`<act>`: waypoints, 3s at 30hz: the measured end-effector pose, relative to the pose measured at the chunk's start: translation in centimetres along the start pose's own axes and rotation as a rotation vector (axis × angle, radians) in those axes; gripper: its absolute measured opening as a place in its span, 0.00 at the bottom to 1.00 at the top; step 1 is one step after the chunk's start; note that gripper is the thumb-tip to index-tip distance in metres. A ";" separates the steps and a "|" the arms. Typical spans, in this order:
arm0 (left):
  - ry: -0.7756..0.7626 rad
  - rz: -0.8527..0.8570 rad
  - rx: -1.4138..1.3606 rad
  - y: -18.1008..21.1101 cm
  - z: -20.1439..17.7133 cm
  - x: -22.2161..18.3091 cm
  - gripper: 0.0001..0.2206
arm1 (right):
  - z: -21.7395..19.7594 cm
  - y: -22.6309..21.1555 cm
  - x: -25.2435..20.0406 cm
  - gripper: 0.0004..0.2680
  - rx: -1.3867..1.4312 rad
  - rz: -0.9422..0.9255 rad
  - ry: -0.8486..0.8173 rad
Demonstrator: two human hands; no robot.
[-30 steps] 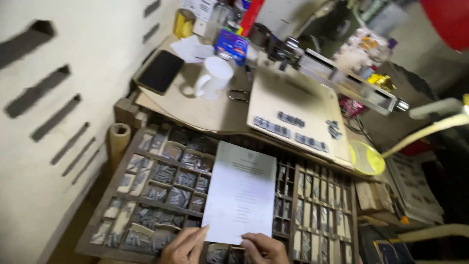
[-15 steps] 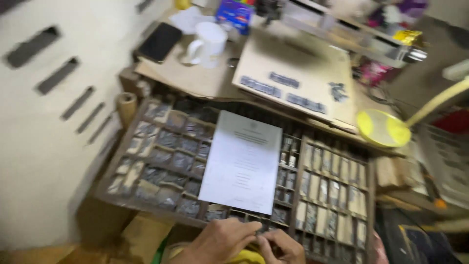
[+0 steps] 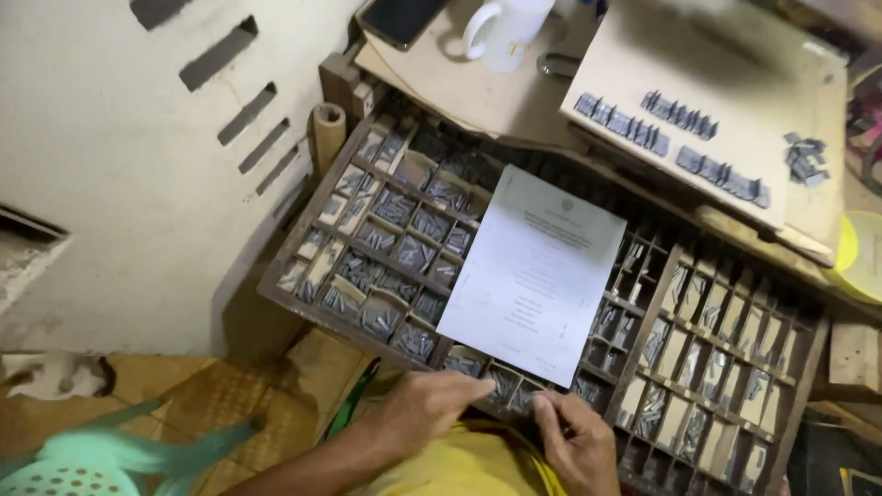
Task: Manually arranging metal type characters into a printing frame by picking them from a type case and following a reference document.
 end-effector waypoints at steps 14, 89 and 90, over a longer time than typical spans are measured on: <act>0.006 -0.178 -0.169 2.9 -4.6 -3.8 0.13 | 8.6 -10.9 8.6 0.05 -0.440 -0.618 -0.352; 0.186 -0.139 -0.146 4.4 2.6 10.2 0.06 | -24.5 24.4 17.2 0.12 -0.765 0.478 -0.048; 0.207 -0.032 -0.215 4.9 2.2 10.5 0.05 | -24.6 25.5 17.7 0.12 -0.747 0.465 -0.040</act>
Point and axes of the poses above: each hand's wrist, its own x-axis towards the middle knuckle, its own z-axis out of the palm, y = z × x, the point moved 1 cm from there along x, towards the middle knuckle
